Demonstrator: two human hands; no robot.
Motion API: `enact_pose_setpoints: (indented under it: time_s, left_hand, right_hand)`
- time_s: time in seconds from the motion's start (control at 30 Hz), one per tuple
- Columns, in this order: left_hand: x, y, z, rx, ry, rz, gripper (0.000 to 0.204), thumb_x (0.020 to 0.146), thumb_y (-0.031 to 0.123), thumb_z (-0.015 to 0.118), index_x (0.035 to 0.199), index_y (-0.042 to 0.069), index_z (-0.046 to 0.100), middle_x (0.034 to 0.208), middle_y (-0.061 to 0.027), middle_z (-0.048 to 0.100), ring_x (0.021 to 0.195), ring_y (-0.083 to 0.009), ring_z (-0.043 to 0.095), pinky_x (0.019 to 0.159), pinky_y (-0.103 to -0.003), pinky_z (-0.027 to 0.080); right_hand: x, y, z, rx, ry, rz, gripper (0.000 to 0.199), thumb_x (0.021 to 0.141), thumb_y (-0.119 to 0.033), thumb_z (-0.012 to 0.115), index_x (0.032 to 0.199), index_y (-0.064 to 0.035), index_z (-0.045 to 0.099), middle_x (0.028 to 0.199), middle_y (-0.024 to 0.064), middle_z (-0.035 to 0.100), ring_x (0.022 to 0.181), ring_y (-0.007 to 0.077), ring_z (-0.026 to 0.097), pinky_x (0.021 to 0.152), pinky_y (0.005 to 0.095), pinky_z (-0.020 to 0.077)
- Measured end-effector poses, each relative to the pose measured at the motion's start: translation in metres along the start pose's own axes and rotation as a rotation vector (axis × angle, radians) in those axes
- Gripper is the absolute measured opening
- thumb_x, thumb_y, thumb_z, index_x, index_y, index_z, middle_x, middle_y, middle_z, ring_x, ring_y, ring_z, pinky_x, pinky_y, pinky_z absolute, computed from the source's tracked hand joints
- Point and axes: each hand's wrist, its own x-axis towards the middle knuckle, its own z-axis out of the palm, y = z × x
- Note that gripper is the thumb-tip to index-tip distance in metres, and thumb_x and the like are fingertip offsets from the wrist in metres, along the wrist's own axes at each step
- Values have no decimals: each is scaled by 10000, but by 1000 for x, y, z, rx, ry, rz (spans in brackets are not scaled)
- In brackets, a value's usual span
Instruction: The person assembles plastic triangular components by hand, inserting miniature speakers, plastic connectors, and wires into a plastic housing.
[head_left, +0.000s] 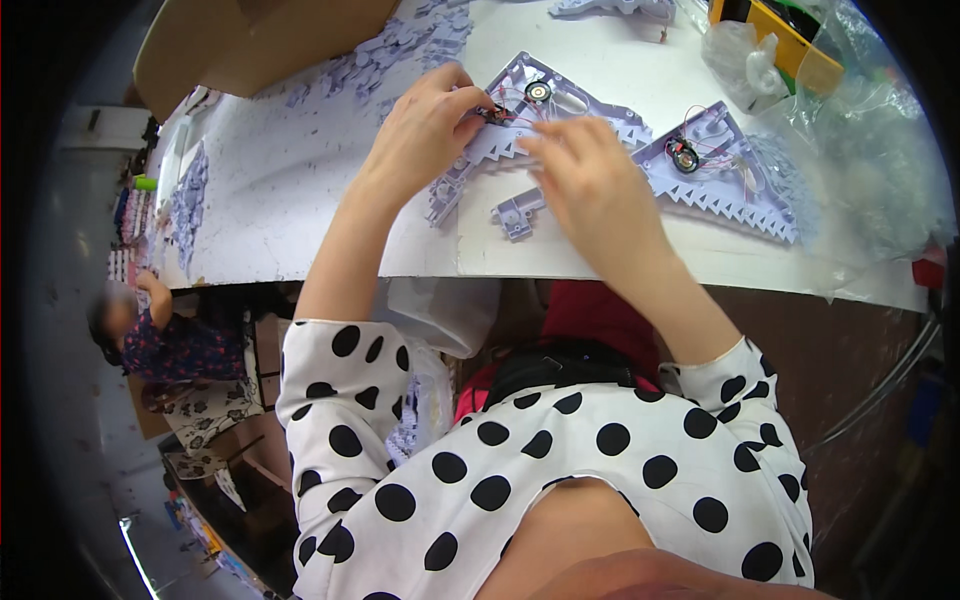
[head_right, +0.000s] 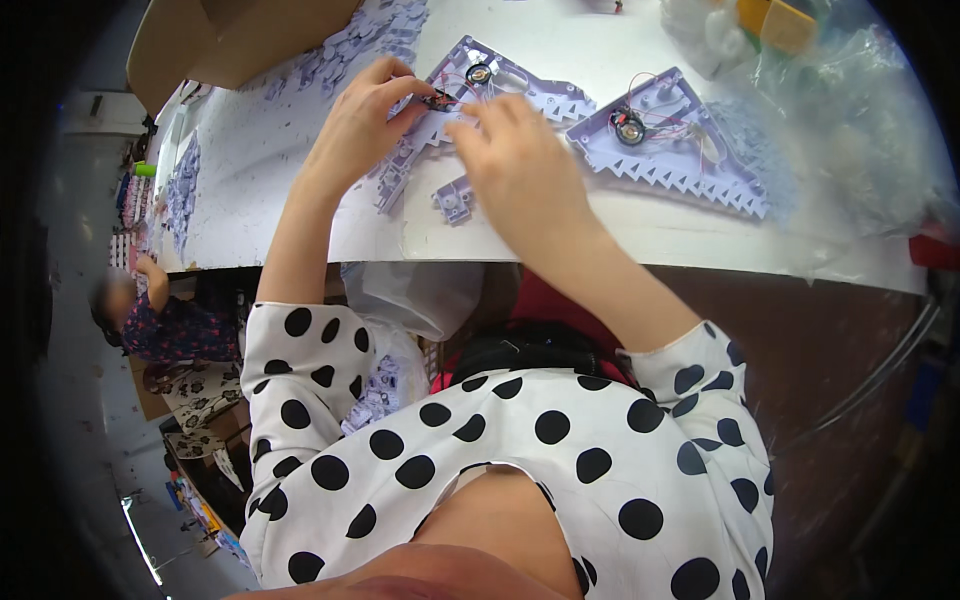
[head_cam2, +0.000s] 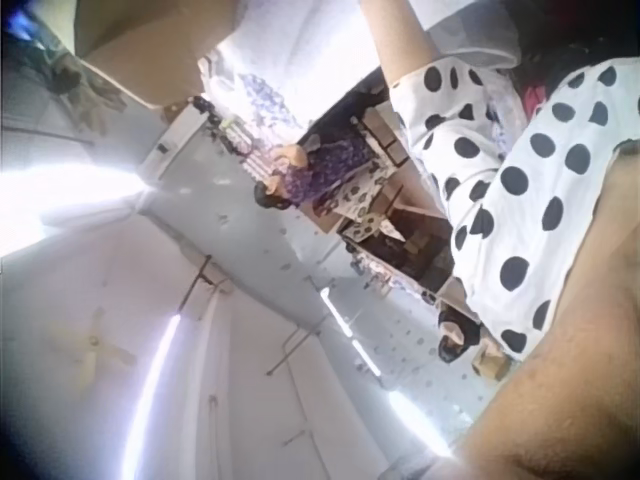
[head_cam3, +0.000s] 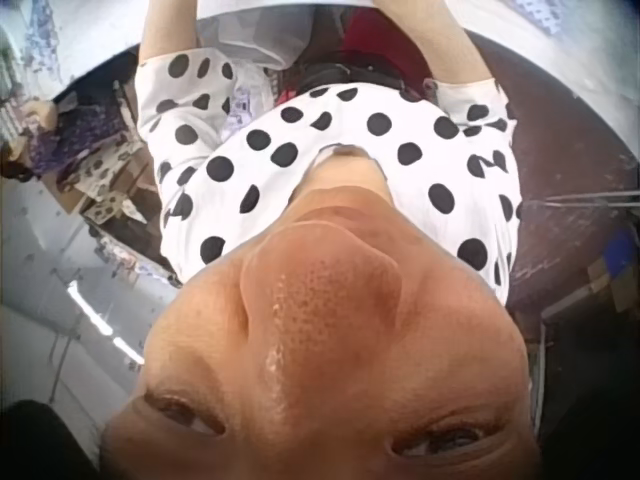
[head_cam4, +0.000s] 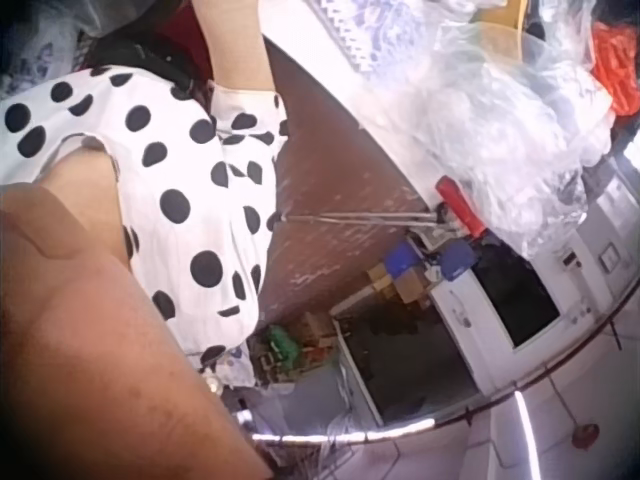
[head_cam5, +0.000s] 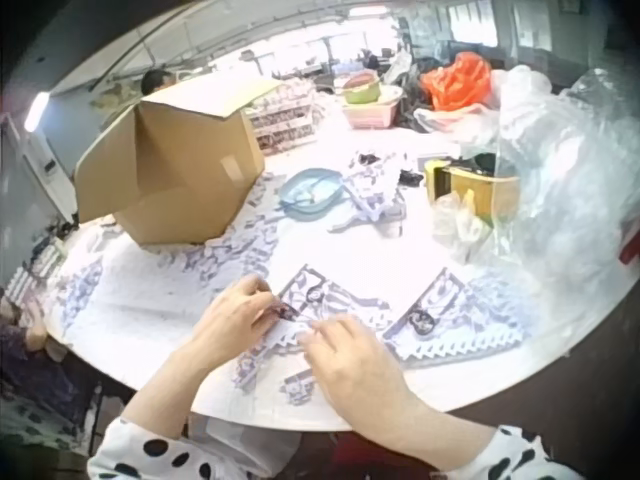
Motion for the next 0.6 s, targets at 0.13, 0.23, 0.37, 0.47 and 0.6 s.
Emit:
enact_pose_setpoints:
  time_s: [0.13,0.23,0.37,0.47,0.6]
  left_hand:
    - [10,-1,-8,-27,-181,-14,210,869,59,731,1077,92,728,1056,-69,636,913,-257,639,799,-363,523]
    - [14,-4,-11,-82,-263,-36,240,880,67,725,1117,99,706,1088,-67,614,889,-255,637,795,-365,526]
    - [15,-10,-10,-76,-277,-23,238,889,69,718,1123,100,688,1086,-71,593,859,-246,631,790,-371,520]
    - [18,-5,-13,26,-288,26,230,894,67,709,1119,100,677,1082,-76,583,839,-234,624,780,-371,515]
    - [27,-8,-12,11,-291,47,207,904,88,698,1109,84,670,1033,-81,592,829,-241,625,774,-369,510]
  right_hand:
    - [38,14,9,-111,-162,76,267,767,-44,699,1033,-35,717,1075,137,672,1108,291,623,884,356,559]
    - [57,16,25,-206,-351,98,224,763,-37,722,985,-18,701,1052,160,663,1053,301,660,854,357,577]
    - [60,21,35,-112,-272,214,241,784,-16,709,1016,18,655,1053,191,656,958,320,697,832,371,586]
    - [52,31,39,-27,-172,241,230,805,10,673,1027,40,623,1030,203,644,936,335,698,823,388,582]
    - [49,37,35,-4,-114,248,170,823,39,626,991,46,601,989,209,625,929,351,690,811,414,576]
